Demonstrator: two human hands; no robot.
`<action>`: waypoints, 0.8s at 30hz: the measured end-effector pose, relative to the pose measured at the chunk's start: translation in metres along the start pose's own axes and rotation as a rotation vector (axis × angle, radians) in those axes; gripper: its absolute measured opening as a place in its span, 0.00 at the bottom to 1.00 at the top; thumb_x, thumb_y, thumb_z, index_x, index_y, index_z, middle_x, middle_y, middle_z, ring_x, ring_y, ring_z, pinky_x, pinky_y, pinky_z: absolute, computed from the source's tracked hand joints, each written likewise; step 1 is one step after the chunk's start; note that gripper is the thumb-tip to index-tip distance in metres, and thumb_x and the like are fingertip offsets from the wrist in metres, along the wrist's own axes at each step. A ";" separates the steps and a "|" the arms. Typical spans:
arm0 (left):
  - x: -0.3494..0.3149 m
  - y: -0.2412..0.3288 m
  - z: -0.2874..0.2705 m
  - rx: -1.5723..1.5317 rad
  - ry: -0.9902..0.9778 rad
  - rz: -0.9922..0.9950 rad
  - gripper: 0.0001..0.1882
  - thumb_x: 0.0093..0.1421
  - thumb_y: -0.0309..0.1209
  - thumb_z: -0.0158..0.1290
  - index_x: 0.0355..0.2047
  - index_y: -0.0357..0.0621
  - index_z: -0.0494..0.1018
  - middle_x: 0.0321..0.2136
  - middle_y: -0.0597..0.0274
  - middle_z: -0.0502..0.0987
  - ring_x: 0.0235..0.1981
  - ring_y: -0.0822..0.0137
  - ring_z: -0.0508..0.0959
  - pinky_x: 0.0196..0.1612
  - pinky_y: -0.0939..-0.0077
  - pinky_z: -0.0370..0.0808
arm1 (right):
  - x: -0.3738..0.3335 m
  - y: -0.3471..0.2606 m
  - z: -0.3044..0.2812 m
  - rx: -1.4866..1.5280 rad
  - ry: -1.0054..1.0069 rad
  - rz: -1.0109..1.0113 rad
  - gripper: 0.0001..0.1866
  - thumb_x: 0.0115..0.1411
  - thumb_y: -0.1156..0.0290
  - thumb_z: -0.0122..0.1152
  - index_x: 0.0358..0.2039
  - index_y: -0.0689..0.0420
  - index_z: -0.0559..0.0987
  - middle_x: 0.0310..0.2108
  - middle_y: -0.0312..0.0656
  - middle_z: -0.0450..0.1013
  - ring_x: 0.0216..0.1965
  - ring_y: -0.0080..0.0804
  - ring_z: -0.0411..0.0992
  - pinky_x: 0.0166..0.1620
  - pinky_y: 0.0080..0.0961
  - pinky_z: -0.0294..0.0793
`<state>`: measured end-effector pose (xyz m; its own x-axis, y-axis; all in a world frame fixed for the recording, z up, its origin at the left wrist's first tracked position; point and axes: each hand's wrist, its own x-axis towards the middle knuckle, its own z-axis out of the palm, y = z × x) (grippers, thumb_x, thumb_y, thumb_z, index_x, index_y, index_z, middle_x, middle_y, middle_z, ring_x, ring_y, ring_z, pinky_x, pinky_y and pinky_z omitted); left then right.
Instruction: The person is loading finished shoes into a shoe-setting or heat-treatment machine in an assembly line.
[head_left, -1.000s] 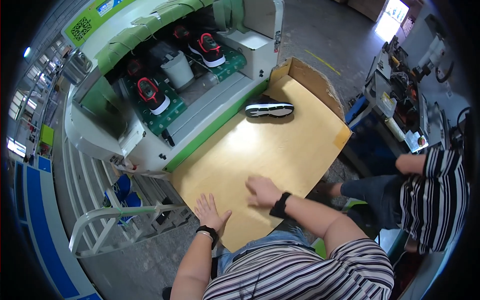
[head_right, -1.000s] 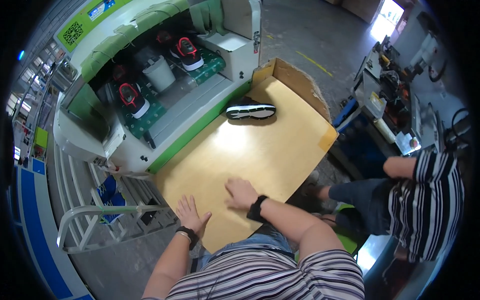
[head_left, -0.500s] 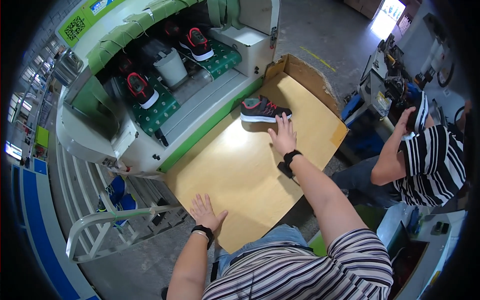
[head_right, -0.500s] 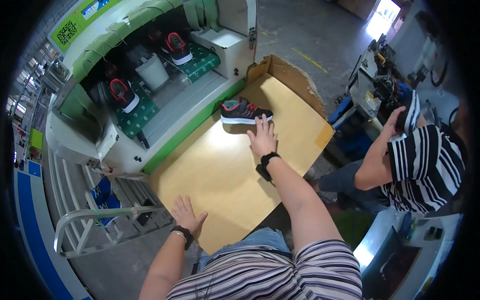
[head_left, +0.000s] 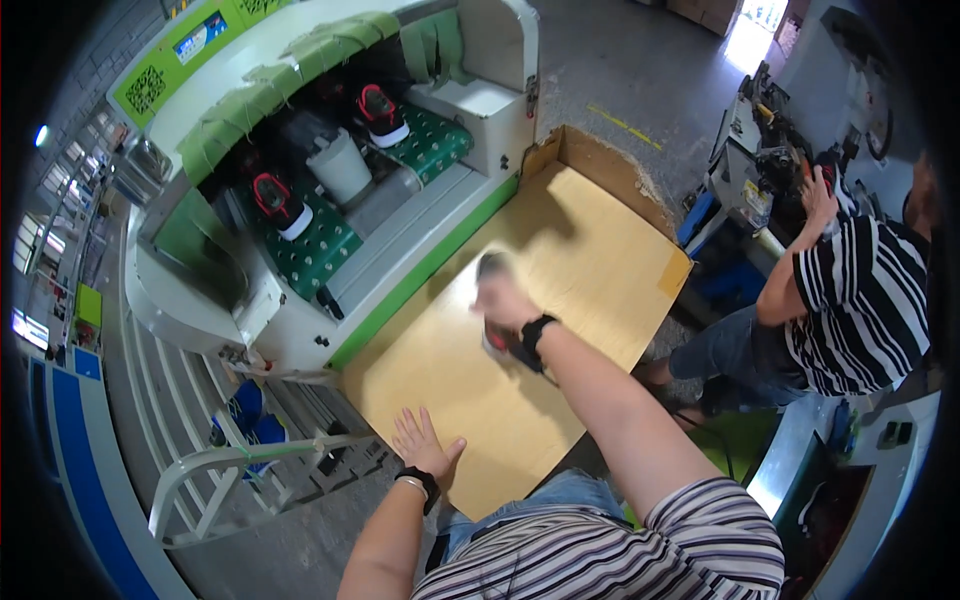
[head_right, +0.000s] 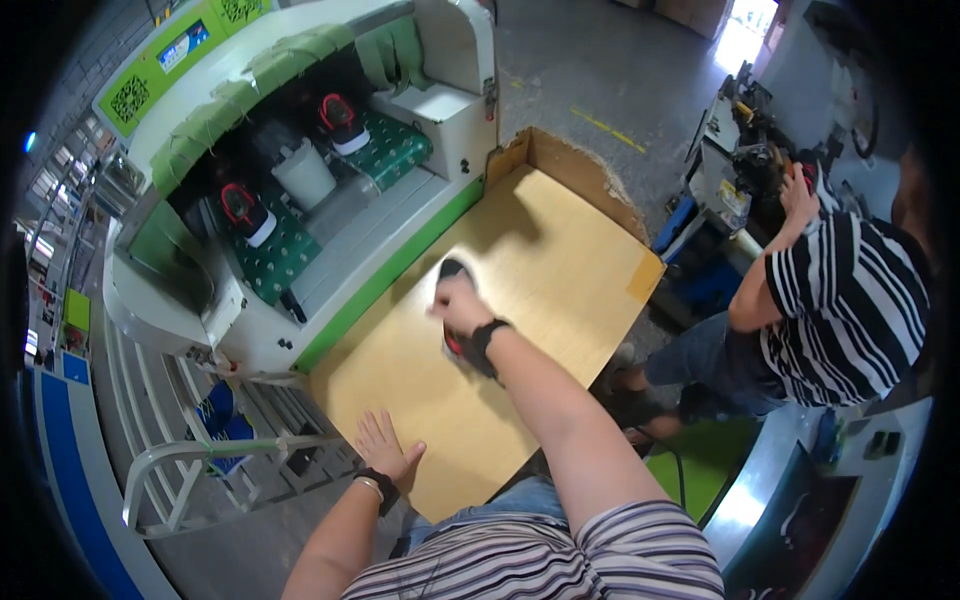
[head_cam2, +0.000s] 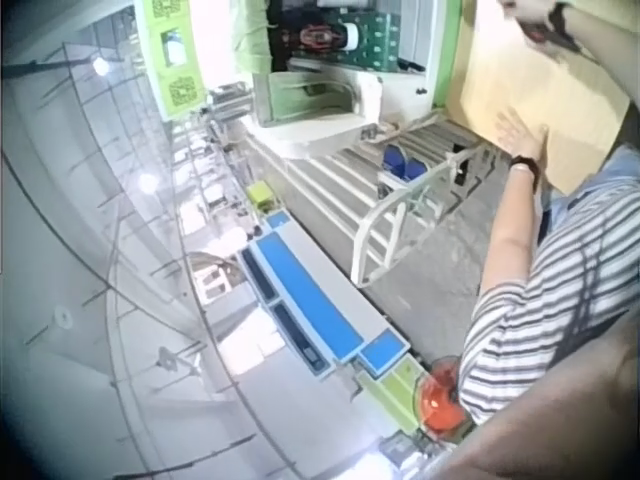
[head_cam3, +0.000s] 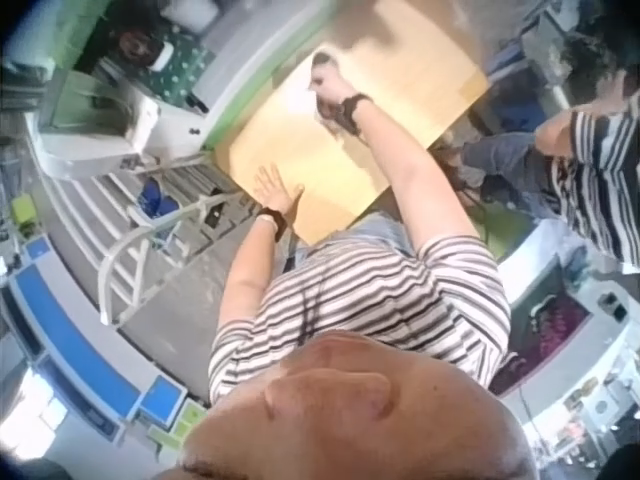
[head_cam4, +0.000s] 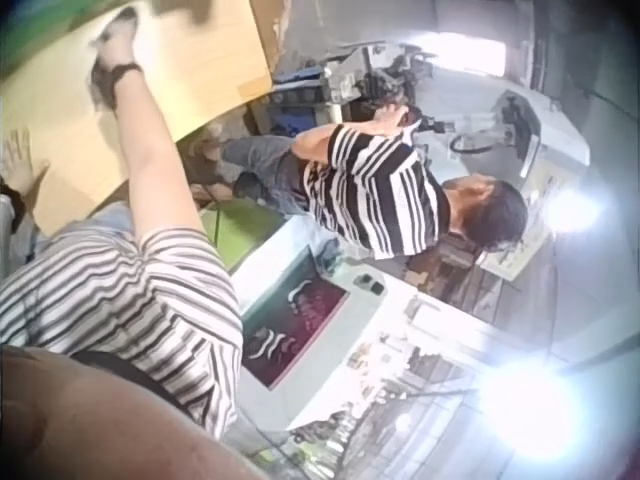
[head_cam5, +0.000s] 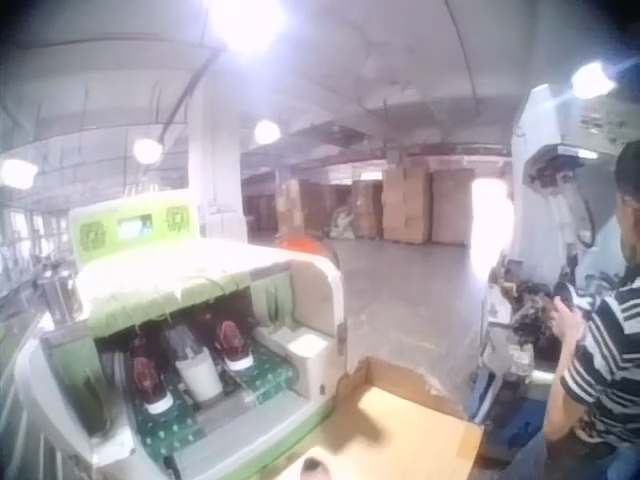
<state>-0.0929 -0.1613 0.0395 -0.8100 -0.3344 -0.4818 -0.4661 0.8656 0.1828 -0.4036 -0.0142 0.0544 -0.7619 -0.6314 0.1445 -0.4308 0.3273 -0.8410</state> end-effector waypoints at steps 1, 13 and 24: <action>-0.001 -0.007 0.001 0.023 0.004 -0.009 0.59 0.52 0.67 0.47 0.69 0.43 0.33 0.68 0.37 0.30 0.69 0.37 0.31 0.66 0.40 0.36 | -0.020 -0.031 0.017 0.165 -0.106 0.062 0.10 0.48 0.70 0.64 0.17 0.59 0.73 0.23 0.47 0.68 0.31 0.45 0.66 0.46 0.34 0.66; 0.003 -0.028 -0.010 0.253 -0.237 0.314 0.72 0.40 0.70 0.57 0.68 0.43 0.26 0.66 0.35 0.21 0.68 0.37 0.23 0.65 0.38 0.31 | -0.217 -0.099 0.050 -0.189 -0.120 0.025 0.15 0.47 0.74 0.63 0.37 0.58 0.73 0.50 0.50 0.67 0.54 0.49 0.65 0.63 0.40 0.60; 0.027 -0.020 0.040 0.659 0.168 0.627 0.54 0.53 0.72 0.38 0.66 0.40 0.49 0.63 0.28 0.49 0.62 0.30 0.54 0.59 0.35 0.56 | -0.398 -0.108 0.128 -0.461 0.354 0.780 0.18 0.58 0.60 0.51 0.44 0.57 0.74 0.44 0.50 0.72 0.47 0.50 0.71 0.47 0.44 0.72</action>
<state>-0.0915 -0.1734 -0.0115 -0.9106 0.2623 -0.3194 0.3303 0.9263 -0.1812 0.0079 0.1120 0.0210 -0.9826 0.1027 -0.1546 0.1667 0.8548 -0.4915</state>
